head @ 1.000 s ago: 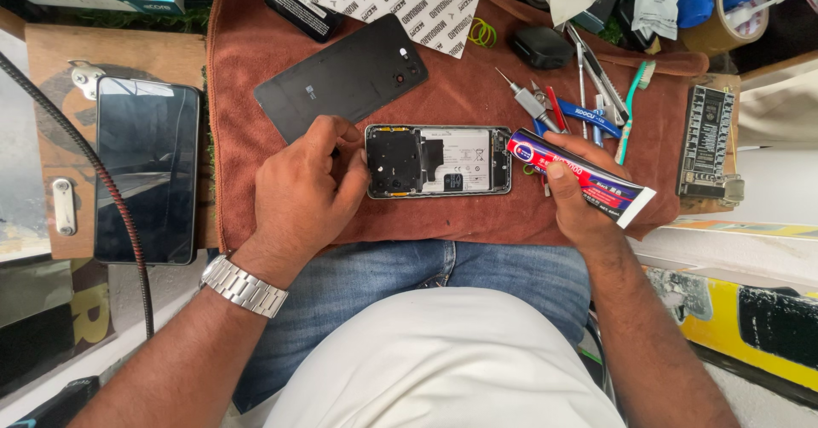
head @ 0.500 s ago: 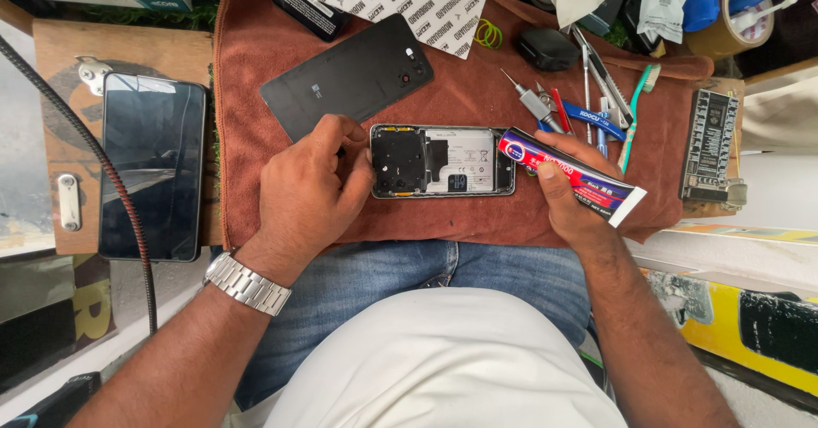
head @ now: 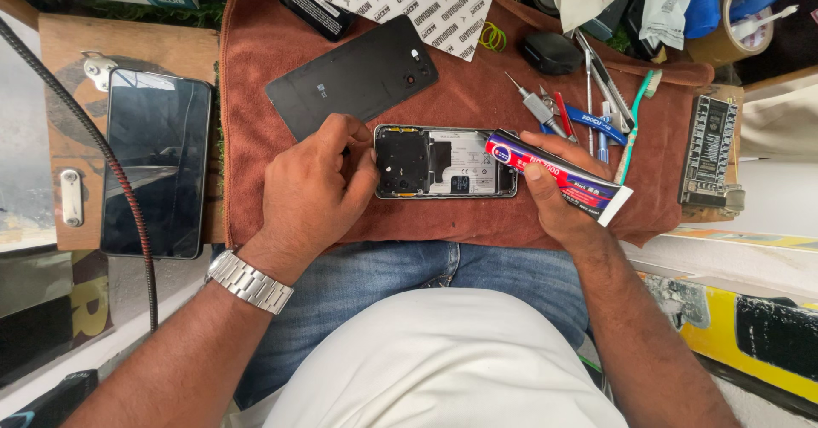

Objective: The person uses a syringe to apply adhesive to the frame of a disassembled smartphone. They then place a light green back cover onto the phone, press it into place, and wipe the surface with a white cloth.

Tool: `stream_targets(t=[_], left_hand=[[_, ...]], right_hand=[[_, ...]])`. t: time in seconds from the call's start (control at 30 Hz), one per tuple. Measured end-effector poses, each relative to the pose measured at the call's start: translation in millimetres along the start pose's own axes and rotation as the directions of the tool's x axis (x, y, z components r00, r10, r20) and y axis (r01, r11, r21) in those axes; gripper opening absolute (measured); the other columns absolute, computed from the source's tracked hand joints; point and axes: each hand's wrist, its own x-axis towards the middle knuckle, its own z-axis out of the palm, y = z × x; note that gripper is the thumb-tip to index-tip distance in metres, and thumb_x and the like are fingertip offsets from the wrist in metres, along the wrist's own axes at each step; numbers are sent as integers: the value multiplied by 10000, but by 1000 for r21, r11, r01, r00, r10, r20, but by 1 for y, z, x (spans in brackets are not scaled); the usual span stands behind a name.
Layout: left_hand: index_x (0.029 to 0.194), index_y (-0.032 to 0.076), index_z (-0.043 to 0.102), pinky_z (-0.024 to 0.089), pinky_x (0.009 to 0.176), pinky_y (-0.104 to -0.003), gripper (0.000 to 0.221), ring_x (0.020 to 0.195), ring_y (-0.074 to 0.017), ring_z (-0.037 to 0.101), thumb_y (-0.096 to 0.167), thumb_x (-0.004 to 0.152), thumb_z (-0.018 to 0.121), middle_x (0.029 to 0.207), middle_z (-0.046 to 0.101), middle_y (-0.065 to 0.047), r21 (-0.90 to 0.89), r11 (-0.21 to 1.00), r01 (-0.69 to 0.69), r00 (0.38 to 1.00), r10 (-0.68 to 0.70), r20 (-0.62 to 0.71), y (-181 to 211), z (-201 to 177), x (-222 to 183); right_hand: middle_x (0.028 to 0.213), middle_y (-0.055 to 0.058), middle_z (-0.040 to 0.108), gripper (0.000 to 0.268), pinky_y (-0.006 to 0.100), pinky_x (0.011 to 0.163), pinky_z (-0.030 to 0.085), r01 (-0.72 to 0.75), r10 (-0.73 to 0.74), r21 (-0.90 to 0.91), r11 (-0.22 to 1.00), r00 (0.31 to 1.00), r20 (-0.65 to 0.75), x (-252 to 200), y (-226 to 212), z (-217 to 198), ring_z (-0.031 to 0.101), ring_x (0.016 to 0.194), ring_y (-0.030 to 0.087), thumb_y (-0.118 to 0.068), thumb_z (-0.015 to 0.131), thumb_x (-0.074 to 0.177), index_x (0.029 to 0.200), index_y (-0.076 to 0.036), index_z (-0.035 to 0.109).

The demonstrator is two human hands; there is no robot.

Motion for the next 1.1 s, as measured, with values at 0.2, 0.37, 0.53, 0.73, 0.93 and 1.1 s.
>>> stream_targets(t=[0.2, 0.37, 0.53, 0.73, 0.93, 1.1], left_hand=[[1043, 85, 585, 548, 551, -338, 145, 635, -190, 706, 145, 951, 679, 836, 733, -47, 5, 1000, -10, 1000, 10, -10, -1, 0, -1], [1044, 89, 590, 549, 543, -346, 151, 626, -195, 706, 150, 943, 683, 821, 729, -49, 5, 1000, 17, 1000, -17, 7, -1, 0, -1], [1036, 86, 585, 549, 564, -364, 151, 645, -212, 708, 144, 938, 685, 841, 734, -52, -6, 1000, 5, 1000, -5, -6, -1, -1, 0], [1038, 84, 583, 550, 578, -371, 151, 655, -220, 708, 137, 935, 679, 841, 733, -54, -21, 1000, 9, 1000, -9, -10, -1, -1, -1], [1044, 87, 590, 549, 578, -374, 159, 656, -224, 708, 149, 931, 683, 822, 725, -56, -22, 1000, 16, 1000, -16, -8, -1, -2, -1], [1035, 83, 592, 539, 555, -375, 160, 625, -222, 695, 158, 928, 683, 794, 712, -53, -18, 999, 34, 999, -34, 13, -1, -3, 0]], right_hand=[[1086, 129, 743, 397, 254, 788, 578, -3, 2, 23, 1000, 1000, 27, 4, -5, 6, 702, 904, 144, -311, 645, 1074, 1288, 22, 668], [1107, 140, 747, 385, 270, 821, 588, 31, -31, -6, 1000, 999, 43, 9, -11, 10, 715, 926, 156, -299, 648, 1072, 1288, 19, 666], [1138, 149, 750, 377, 282, 862, 609, 35, -35, 12, 999, 997, 62, 14, -13, 15, 740, 996, 179, -291, 652, 1064, 1284, 16, 663], [1136, 165, 746, 372, 296, 876, 623, 55, -60, 57, 997, 993, 102, 19, -16, 22, 750, 1006, 192, -264, 657, 1063, 1286, 34, 651], [1117, 175, 747, 362, 281, 845, 631, 85, -99, 106, 991, 986, 134, 24, -13, 29, 756, 977, 181, -246, 644, 1069, 1292, 39, 634], [1027, 141, 763, 392, 256, 745, 622, 50, -61, 69, 996, 985, 164, 27, -12, 33, 752, 864, 145, -286, 647, 1048, 1288, 24, 646]])
